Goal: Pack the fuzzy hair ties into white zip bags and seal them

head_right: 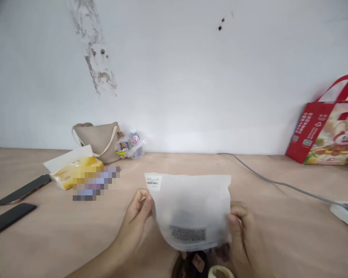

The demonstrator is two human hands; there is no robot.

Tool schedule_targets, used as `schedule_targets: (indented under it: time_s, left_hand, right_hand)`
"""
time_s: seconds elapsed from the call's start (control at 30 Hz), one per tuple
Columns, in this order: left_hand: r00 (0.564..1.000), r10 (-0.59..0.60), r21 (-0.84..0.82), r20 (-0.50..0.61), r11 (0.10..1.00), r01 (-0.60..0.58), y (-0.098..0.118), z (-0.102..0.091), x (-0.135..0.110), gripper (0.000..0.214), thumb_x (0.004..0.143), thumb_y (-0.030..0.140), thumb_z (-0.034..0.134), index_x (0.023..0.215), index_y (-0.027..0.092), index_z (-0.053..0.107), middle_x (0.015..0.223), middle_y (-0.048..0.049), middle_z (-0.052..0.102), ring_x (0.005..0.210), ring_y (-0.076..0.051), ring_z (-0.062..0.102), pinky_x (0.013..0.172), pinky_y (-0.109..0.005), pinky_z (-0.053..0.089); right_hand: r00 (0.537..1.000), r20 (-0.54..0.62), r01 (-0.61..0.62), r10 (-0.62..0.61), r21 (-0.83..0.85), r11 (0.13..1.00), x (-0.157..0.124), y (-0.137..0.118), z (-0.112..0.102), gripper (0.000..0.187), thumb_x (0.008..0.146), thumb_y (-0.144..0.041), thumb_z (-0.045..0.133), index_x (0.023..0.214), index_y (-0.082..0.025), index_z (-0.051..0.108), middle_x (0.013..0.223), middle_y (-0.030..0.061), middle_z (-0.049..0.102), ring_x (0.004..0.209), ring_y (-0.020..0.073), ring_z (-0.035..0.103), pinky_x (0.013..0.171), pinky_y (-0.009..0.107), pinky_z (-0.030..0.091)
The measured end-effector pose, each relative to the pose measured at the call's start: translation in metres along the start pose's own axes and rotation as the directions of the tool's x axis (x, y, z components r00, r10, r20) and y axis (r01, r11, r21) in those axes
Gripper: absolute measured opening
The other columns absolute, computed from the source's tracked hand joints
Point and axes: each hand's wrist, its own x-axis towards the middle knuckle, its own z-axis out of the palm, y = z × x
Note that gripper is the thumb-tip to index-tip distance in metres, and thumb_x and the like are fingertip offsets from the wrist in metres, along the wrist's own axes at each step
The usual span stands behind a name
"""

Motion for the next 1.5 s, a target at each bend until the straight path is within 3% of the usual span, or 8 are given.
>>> schedule_targets:
  time_s: [0.2, 0.33, 0.57, 0.87, 1.03, 1.27, 1.37, 1.5]
  left_hand:
    - [0.988, -0.041, 0.084, 0.151, 0.996, 0.028, -0.001, -0.004, 0.018, 0.042, 0.078, 0.058, 0.056, 0.065, 0.019, 0.047, 0.063, 0.0025, 0.05, 0.061, -0.012, 0.046, 0.059, -0.022, 0.039]
    - [0.993, -0.105, 0.003, 0.046, 0.994, 0.105, -0.003, -0.004, 0.02, 0.043, 0.075, 0.055, 0.062, 0.06, 0.018, 0.045, 0.056, 0.0052, 0.046, 0.052, -0.009, 0.042, 0.049, -0.019, 0.034]
    - [0.962, -0.265, -0.213, -0.071, 0.946, 0.245, -0.02, -0.009, 0.039, 0.03, 0.076, 0.044, 0.067, 0.072, 0.017, 0.055, 0.062, 0.0031, 0.059, 0.057, -0.012, 0.056, 0.053, -0.02, 0.044]
    - [0.838, -0.535, -0.455, -0.109, 0.776, 0.436, -0.023, -0.013, 0.053, 0.033, 0.095, 0.024, 0.034, 0.111, 0.003, 0.053, 0.092, -0.016, 0.071, 0.08, -0.024, 0.069, 0.073, -0.037, 0.057]
    - [0.88, -0.461, -0.479, -0.116, 0.802, 0.357, -0.011, -0.012, 0.049, 0.031, 0.095, 0.023, 0.038, 0.114, 0.007, 0.057, 0.092, -0.0128, 0.072, 0.081, -0.022, 0.07, 0.073, -0.034, 0.058]
    - [0.908, -0.411, -0.563, -0.081, 0.77, 0.299, 0.011, -0.008, 0.046, 0.03, 0.094, 0.023, 0.043, 0.116, 0.011, 0.059, 0.097, -0.0099, 0.072, 0.086, -0.021, 0.07, 0.08, -0.031, 0.056]
    - [0.877, -0.476, -0.608, -0.07, 0.717, 0.341, 0.008, -0.011, 0.052, 0.035, 0.096, 0.025, 0.036, 0.121, 0.009, 0.054, 0.095, -0.0098, 0.072, 0.086, -0.02, 0.069, 0.08, -0.031, 0.055]
    - [0.857, -0.514, -0.613, -0.047, 0.692, 0.381, -0.008, -0.008, 0.054, 0.036, 0.097, 0.028, 0.031, 0.123, 0.013, 0.052, 0.094, -0.0063, 0.073, 0.086, -0.018, 0.069, 0.081, -0.028, 0.054]
  right_hand:
    - [0.994, 0.017, -0.106, 0.105, 0.037, 0.994, 0.014, -0.005, 0.0, 0.028, 0.092, -0.048, 0.038, 0.083, -0.024, 0.05, 0.075, -0.0001, 0.058, 0.067, 0.016, 0.054, 0.06, 0.025, 0.045]
    - [0.973, 0.172, -0.175, 0.156, 0.104, 0.979, 0.024, 0.007, -0.007, 0.032, 0.086, -0.054, 0.046, 0.079, -0.025, 0.057, 0.066, 0.0007, 0.062, 0.07, 0.0211, 0.061, 0.062, 0.028, 0.051]
    - [0.796, 0.559, -0.304, 0.232, 0.038, 0.952, 0.034, 0.005, -0.001, 0.043, 0.089, -0.053, 0.042, 0.108, -0.023, 0.066, 0.113, 0.0044, 0.067, 0.114, 0.0275, 0.054, 0.099, 0.04, 0.04]
    - [0.709, 0.677, -0.337, 0.198, 0.078, 0.938, 0.031, 0.018, 0.018, 0.045, 0.086, -0.053, 0.05, 0.12, -0.025, 0.061, 0.13, 0.0062, 0.057, 0.121, 0.0268, 0.048, 0.105, 0.046, 0.032]
    - [0.74, 0.657, -0.322, 0.145, 0.157, 0.934, 0.035, 0.009, 0.028, 0.035, 0.083, -0.052, 0.055, 0.1, -0.024, 0.068, 0.106, 0.0059, 0.068, 0.103, 0.0263, 0.059, 0.092, 0.04, 0.044]
    - [0.851, 0.473, -0.36, 0.228, 0.209, 0.909, 0.025, 0.027, 0.03, 0.029, 0.086, -0.054, 0.048, 0.082, -0.025, 0.047, 0.094, 0.0019, 0.063, 0.092, 0.0212, 0.06, 0.079, 0.036, 0.049]
    - [0.834, 0.5, -0.363, 0.232, 0.181, 0.914, 0.03, 0.026, 0.029, 0.032, 0.086, -0.054, 0.048, 0.097, -0.025, 0.053, 0.106, 0.0062, 0.064, 0.104, 0.0243, 0.058, 0.089, 0.041, 0.046]
    - [0.741, 0.65, -0.318, 0.169, 0.118, 0.941, 0.04, 0.015, 0.033, 0.042, 0.086, -0.051, 0.051, 0.118, -0.024, 0.058, 0.128, 0.0076, 0.057, 0.12, 0.0257, 0.049, 0.103, 0.044, 0.034]
